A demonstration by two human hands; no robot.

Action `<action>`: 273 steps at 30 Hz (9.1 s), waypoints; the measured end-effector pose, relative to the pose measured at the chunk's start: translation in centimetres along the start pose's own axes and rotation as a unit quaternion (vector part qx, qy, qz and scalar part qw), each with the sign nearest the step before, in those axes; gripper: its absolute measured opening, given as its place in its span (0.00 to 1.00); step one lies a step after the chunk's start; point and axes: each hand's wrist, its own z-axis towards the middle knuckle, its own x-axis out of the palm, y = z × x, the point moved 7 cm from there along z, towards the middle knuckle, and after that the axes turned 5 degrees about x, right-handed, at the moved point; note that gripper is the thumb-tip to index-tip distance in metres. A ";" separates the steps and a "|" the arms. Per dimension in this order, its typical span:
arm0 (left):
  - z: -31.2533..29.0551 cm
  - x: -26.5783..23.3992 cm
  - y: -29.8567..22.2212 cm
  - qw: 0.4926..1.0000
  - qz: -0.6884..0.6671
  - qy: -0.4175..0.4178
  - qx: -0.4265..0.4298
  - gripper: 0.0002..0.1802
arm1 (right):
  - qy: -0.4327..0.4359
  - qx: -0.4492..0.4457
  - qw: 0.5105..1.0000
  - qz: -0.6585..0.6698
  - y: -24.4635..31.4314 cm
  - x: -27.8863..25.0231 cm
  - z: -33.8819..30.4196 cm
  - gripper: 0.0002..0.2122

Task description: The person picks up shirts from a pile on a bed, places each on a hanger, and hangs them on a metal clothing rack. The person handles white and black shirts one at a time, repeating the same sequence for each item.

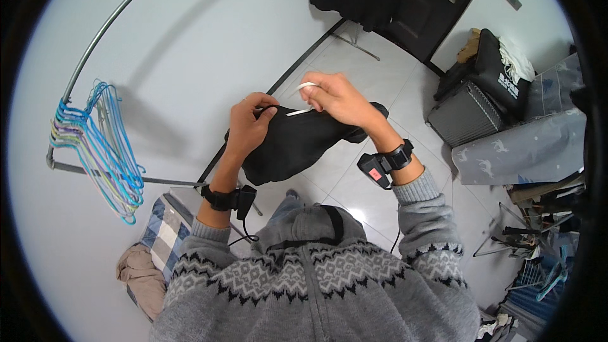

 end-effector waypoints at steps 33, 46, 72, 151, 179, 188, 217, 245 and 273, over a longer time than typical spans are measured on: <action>26.8 8.9 12.7 0.993 0.026 0.030 0.111 0.09 | -0.145 0.070 0.959 -0.232 -13.0 -23.6 10.4 0.16; 46.1 13.1 14.4 0.984 0.088 0.042 0.147 0.10 | -0.293 0.077 0.931 -0.204 -20.6 -39.5 16.5 0.13; 90.0 17.6 19.8 0.984 0.041 -0.026 0.173 0.13 | -0.440 0.038 0.862 -0.249 -21.8 -69.2 41.0 0.18; 8.3 -2.0 17.0 0.697 -0.184 -0.668 -0.184 0.07 | 0.117 0.134 0.882 0.436 -32.7 -13.0 43.4 0.05; -25.7 8.8 13.9 0.377 0.116 -0.917 -0.056 0.07 | 0.610 0.158 0.628 0.457 -28.2 41.8 26.8 0.09; -31.1 -0.1 17.8 0.345 0.094 -0.930 -0.080 0.06 | 0.633 0.186 0.642 0.391 -26.3 55.6 28.5 0.08; -68.0 -13.6 39.9 0.250 -0.149 -0.871 -0.397 0.18 | 0.700 0.235 0.674 -0.034 -37.9 94.2 16.7 0.05; -75.9 -9.3 48.4 -0.070 -0.130 -0.795 -0.589 0.45 | 0.738 0.280 0.605 -0.105 -46.0 108.1 13.1 0.20; -67.5 -38.7 28.3 0.325 0.135 -0.884 -0.308 0.10 | 0.648 0.068 0.682 0.333 -15.0 104.9 30.4 0.19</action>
